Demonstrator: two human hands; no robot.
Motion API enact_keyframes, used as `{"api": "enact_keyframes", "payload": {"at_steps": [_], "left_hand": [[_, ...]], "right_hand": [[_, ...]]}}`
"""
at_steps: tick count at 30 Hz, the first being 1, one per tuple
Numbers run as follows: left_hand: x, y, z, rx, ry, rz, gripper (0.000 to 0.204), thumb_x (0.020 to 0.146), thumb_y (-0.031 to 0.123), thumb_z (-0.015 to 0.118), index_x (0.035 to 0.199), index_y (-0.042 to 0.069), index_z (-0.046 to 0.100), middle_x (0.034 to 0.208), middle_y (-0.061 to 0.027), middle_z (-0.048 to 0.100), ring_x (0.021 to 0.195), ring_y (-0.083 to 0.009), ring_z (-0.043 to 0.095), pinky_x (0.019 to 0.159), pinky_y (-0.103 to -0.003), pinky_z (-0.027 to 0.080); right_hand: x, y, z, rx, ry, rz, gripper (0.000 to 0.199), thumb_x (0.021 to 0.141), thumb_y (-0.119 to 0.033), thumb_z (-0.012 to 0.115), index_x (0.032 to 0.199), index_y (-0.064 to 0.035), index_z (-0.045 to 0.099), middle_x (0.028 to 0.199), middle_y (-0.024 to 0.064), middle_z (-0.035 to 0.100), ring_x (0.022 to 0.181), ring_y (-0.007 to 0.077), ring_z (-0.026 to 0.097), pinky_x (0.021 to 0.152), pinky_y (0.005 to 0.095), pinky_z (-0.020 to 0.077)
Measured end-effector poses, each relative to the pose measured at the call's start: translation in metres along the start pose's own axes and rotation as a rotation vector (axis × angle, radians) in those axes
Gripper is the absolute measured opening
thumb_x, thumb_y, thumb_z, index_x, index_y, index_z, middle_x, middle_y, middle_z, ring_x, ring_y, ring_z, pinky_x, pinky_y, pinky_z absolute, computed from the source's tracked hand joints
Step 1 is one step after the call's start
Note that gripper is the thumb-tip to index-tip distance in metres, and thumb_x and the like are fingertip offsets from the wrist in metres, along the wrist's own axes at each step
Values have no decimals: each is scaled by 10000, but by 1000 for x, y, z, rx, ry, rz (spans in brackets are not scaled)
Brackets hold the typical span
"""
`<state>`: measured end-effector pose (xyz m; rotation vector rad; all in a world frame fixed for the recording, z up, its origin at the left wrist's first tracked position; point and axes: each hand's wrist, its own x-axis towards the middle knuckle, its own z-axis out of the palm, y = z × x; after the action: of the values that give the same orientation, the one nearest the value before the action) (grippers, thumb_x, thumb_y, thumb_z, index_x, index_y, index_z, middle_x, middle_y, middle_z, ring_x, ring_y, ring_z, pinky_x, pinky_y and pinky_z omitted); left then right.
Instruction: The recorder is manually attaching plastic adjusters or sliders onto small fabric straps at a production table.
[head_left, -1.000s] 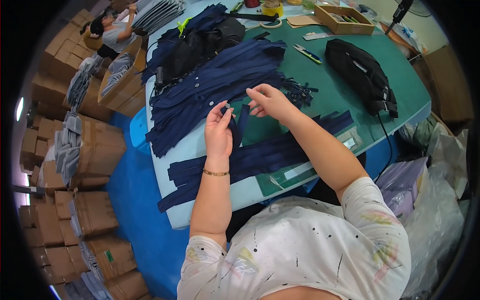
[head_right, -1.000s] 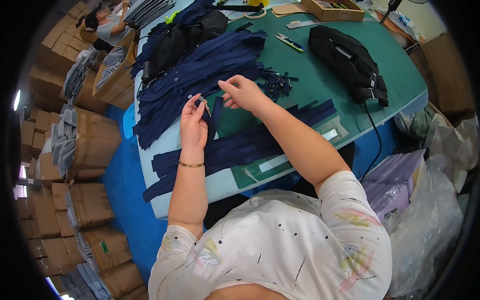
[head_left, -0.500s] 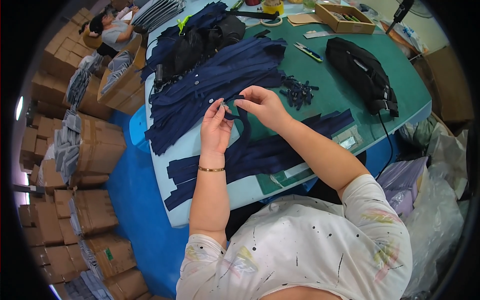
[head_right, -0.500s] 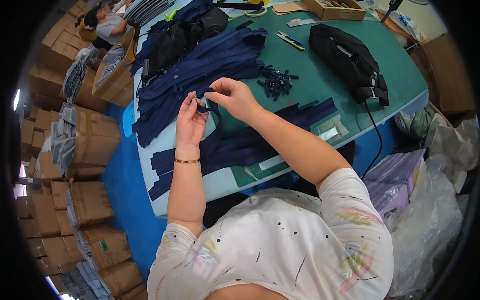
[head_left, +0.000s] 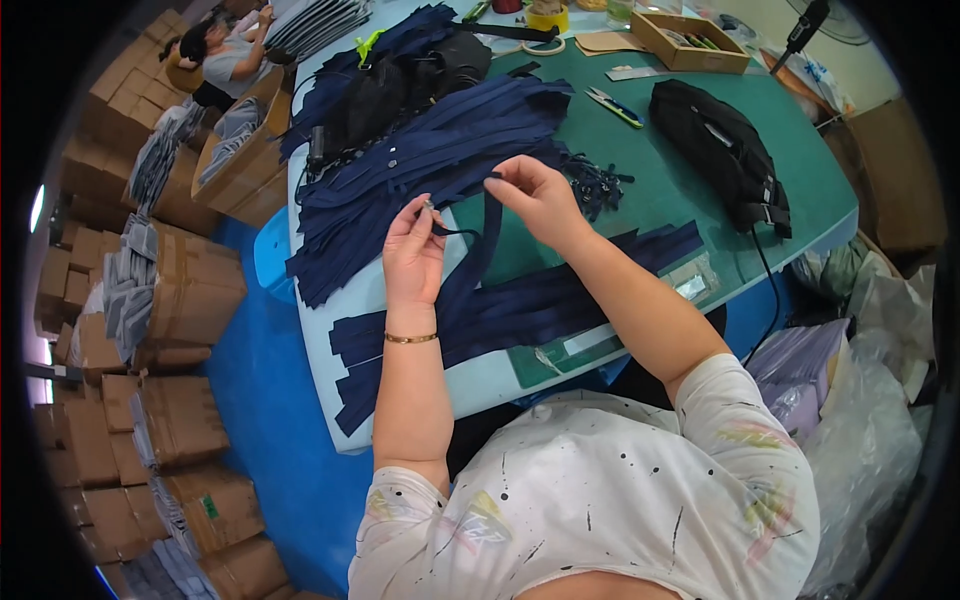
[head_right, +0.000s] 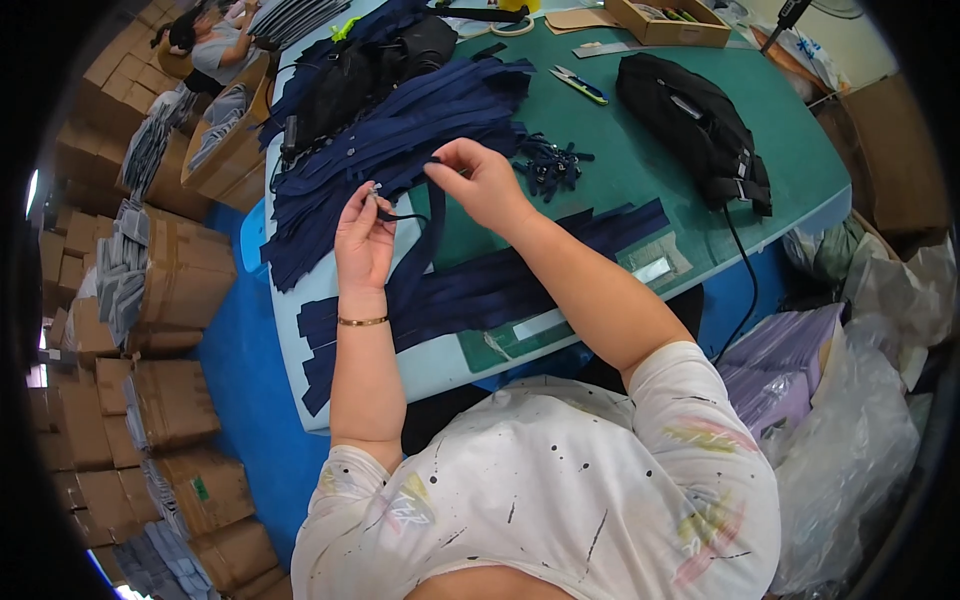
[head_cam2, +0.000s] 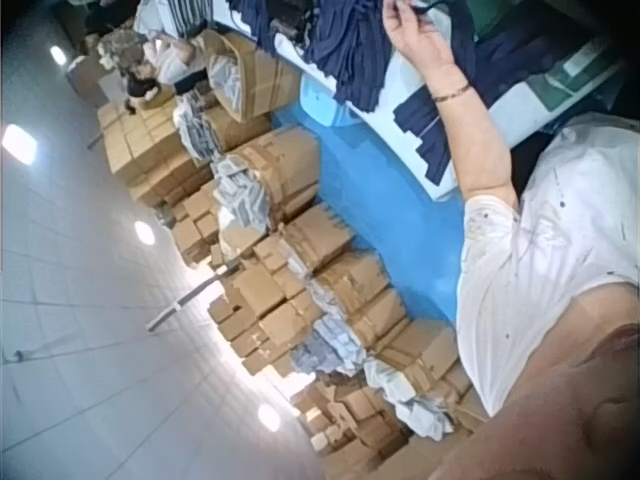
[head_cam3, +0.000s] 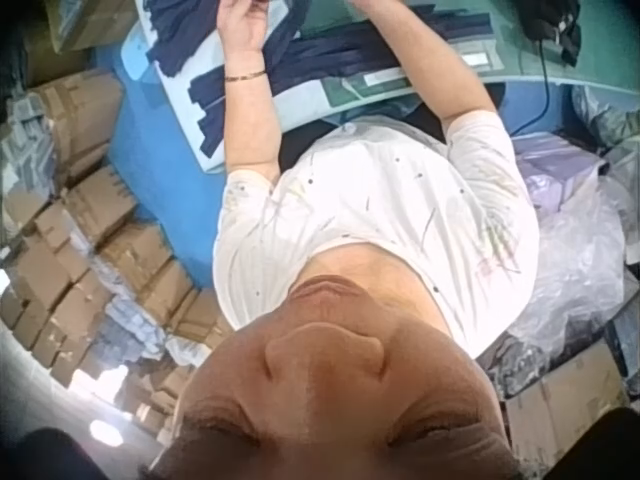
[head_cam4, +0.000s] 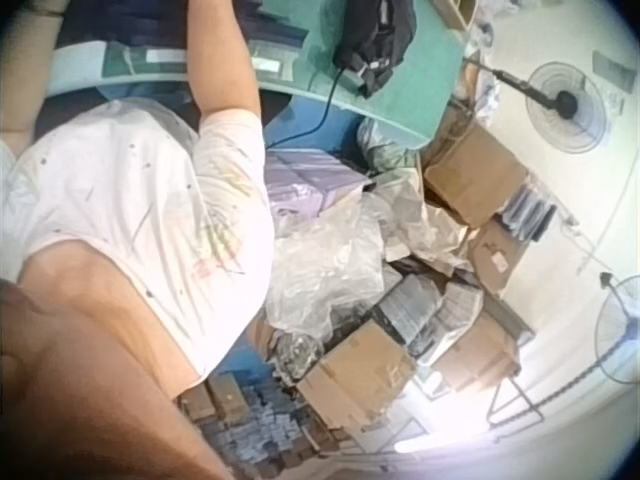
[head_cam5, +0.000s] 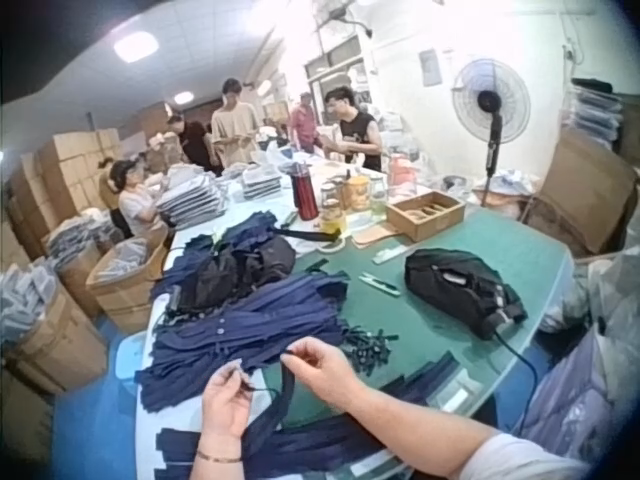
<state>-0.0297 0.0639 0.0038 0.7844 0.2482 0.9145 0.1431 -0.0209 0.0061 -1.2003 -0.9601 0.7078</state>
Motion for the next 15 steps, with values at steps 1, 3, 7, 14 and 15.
{"api": "enact_keyframes", "payload": {"at_steps": [1,3,7,14,15], "left_hand": [[-1,-2,2,95,10,-30,225,895,41,541,1117,21,575,941,-60,617,846,-144,589,766,-243,484],[-4,-3,8,71,20,-28,201,871,7,567,1068,-4,606,945,-73,635,860,-136,605,802,-252,490],[-5,-6,10,138,-47,-57,195,870,0,565,1058,-10,613,966,-81,640,869,-136,604,804,-247,485],[-4,-4,10,230,-76,-80,200,859,-7,579,1056,-14,614,997,-83,641,876,-128,601,801,-232,475],[-4,-5,9,231,-77,-82,200,859,-7,579,1056,-14,614,997,-83,641,876,-128,601,801,-232,475]], "right_hand": [[-3,-4,4,227,-35,-75,126,823,-113,666,873,-13,608,771,-25,599,692,38,531,620,199,439],[-9,-9,7,224,-206,21,106,850,-95,641,908,-14,607,821,-38,587,721,22,515,632,179,419],[-8,-11,3,114,-296,144,131,843,-133,651,889,-15,615,781,-43,582,699,19,506,604,177,406],[-6,-15,-2,71,-363,182,142,832,-145,664,853,-8,632,759,-33,595,691,22,511,601,184,410],[-6,-12,-2,72,-361,182,142,832,-145,664,853,-8,632,759,-33,595,691,22,511,601,184,410]]}}
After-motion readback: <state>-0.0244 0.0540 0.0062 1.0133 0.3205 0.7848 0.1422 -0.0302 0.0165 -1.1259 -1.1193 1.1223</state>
